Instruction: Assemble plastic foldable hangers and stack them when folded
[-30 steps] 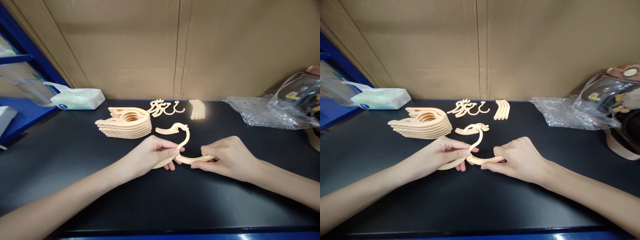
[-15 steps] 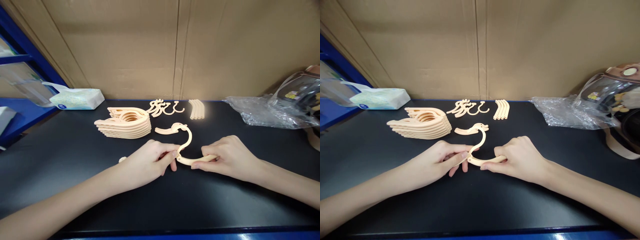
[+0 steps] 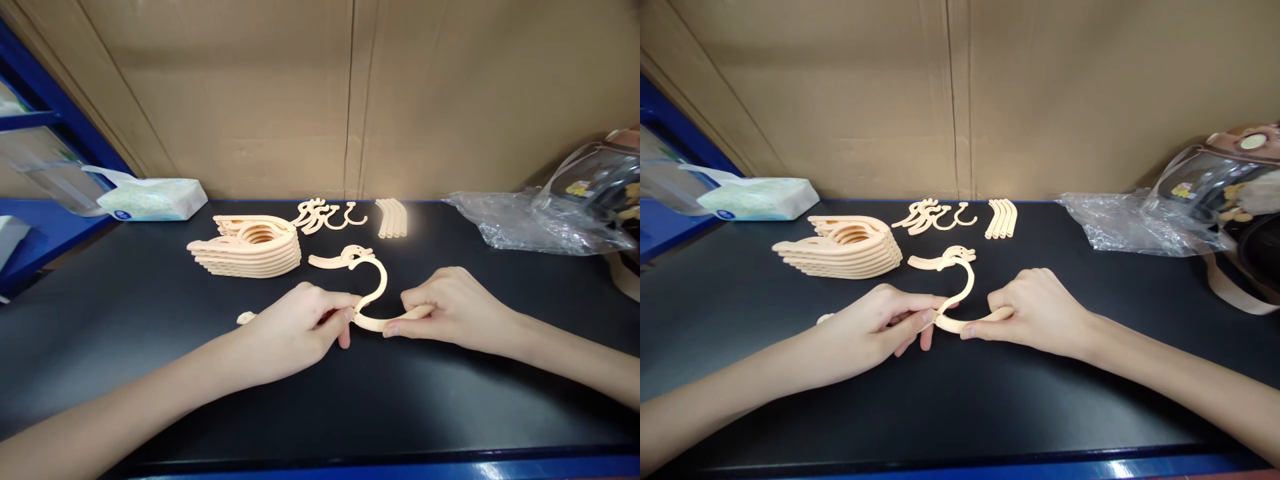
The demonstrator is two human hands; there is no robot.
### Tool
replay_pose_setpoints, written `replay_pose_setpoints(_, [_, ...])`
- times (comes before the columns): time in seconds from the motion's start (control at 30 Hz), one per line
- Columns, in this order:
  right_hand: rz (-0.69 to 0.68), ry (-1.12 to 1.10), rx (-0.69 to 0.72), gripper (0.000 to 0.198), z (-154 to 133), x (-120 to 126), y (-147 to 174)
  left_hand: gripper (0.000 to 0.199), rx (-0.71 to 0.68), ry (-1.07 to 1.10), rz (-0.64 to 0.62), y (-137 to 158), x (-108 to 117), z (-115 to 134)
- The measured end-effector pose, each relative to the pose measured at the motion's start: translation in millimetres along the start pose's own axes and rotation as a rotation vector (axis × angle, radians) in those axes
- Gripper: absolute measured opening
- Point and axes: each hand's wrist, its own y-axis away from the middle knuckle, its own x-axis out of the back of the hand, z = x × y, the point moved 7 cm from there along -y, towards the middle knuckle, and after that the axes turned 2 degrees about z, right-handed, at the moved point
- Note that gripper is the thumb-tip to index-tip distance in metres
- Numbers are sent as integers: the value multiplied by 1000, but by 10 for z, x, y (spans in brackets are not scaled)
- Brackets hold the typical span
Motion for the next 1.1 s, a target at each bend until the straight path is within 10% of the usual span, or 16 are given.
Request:
replay_pose_setpoints(0.27, [27,-11,55,59,-41,46,34,30,-175,-303,101,-23,-5,174])
replay_pose_setpoints(0.57, [490,324,249,21,-117,395,110,36,-228,-399,235,-8,84,139])
replay_pose_setpoints(1.1, [290,181,430,22,-274,165,128,38,-436,-517,224,46,-11,247])
